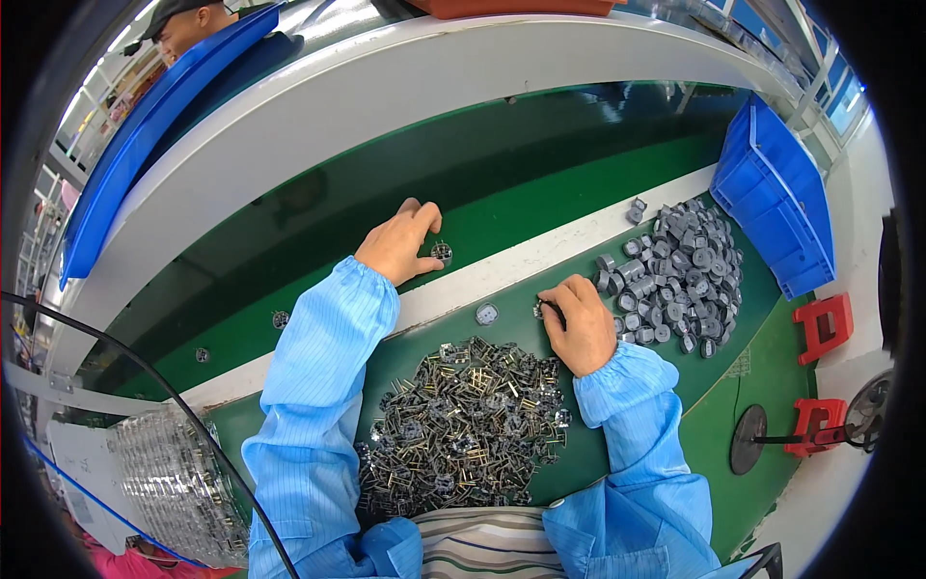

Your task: The person inserts small metal pins into grey plastic circular components by hand, taking the pins from a blue plastic bin.

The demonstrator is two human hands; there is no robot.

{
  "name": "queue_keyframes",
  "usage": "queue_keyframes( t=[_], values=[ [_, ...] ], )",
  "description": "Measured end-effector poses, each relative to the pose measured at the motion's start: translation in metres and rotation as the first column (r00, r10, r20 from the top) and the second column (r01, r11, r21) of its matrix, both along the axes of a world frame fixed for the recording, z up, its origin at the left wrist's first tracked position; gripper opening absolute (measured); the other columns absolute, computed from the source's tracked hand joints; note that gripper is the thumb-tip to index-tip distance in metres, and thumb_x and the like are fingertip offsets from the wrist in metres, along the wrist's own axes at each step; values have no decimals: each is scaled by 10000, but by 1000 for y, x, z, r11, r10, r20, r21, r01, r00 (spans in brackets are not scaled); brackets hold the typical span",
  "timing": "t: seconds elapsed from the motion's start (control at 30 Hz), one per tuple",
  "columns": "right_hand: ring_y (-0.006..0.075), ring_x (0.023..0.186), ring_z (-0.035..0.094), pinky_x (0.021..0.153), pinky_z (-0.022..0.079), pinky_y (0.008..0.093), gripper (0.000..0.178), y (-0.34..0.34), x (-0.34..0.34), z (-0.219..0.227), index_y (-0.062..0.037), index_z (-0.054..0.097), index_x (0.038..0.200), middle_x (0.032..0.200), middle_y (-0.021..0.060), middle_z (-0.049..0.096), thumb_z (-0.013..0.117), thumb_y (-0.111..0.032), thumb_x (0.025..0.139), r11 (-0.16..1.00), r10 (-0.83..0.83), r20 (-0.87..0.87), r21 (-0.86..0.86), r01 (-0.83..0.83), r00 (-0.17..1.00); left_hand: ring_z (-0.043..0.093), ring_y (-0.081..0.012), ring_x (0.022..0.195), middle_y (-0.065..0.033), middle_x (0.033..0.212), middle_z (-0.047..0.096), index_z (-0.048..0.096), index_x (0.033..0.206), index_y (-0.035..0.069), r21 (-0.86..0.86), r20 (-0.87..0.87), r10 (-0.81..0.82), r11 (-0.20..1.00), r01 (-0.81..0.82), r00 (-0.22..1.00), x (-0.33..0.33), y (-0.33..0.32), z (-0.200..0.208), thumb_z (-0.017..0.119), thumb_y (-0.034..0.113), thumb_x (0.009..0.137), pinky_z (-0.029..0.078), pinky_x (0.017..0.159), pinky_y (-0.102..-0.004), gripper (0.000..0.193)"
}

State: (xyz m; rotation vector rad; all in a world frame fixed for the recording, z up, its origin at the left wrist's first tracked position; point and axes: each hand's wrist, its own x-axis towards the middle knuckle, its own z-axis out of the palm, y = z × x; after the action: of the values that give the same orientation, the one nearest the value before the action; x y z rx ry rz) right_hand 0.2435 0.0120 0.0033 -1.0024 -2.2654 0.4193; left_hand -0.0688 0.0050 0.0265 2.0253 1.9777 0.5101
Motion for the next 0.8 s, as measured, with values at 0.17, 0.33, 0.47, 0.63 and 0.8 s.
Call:
queue_keyframes(
  t=[0.17,0.33,0.47,0.63,0.8],
  values=[
    [334,962,624,771,540,445,162,-1,-1,2,-49,677,998,972,116,591,735,-40,847,1000,8,3,-2,-8,1000,668,-270,883,-63,939,604,706,1100,149,-47,-127,-146,989,141,981,-6,-4,8,855,184,800,557,787,-417,337],
    [337,956,625,778,536,443,174,0,-1,0,-48,656,967,962,112,598,760,-46,828,1000,-7,-11,-11,7,1000,689,-263,951,-48,991,659,786,1071,180,-180,-297,-144,979,93,944,6,-10,25,855,230,780,557,816,-417,303],
    [340,943,626,770,532,448,178,5,2,-8,-44,627,914,940,106,607,773,-43,811,997,-16,-27,-69,15,999,668,-301,985,-53,1020,650,755,1045,132,19,-307,-197,977,213,931,29,-20,40,880,235,739,530,876,-433,346],
    [337,942,625,765,532,452,173,3,0,-5,-54,648,924,935,99,603,775,-49,808,998,-18,-32,-61,16,999,666,-286,959,-74,1092,642,741,1040,96,-28,55,-489,871,491,871,60,-24,28,873,213,769,542,860,-426,323],
    [330,945,622,759,529,460,133,4,0,-9,-78,670,919,919,97,595,760,-58,822,1000,23,-42,15,-22,999,651,-258,1006,-59,1081,650,743,1071,73,3,384,-500,842,540,776,69,-12,-6,817,52,822,536,903,-400,260]
  ],
)
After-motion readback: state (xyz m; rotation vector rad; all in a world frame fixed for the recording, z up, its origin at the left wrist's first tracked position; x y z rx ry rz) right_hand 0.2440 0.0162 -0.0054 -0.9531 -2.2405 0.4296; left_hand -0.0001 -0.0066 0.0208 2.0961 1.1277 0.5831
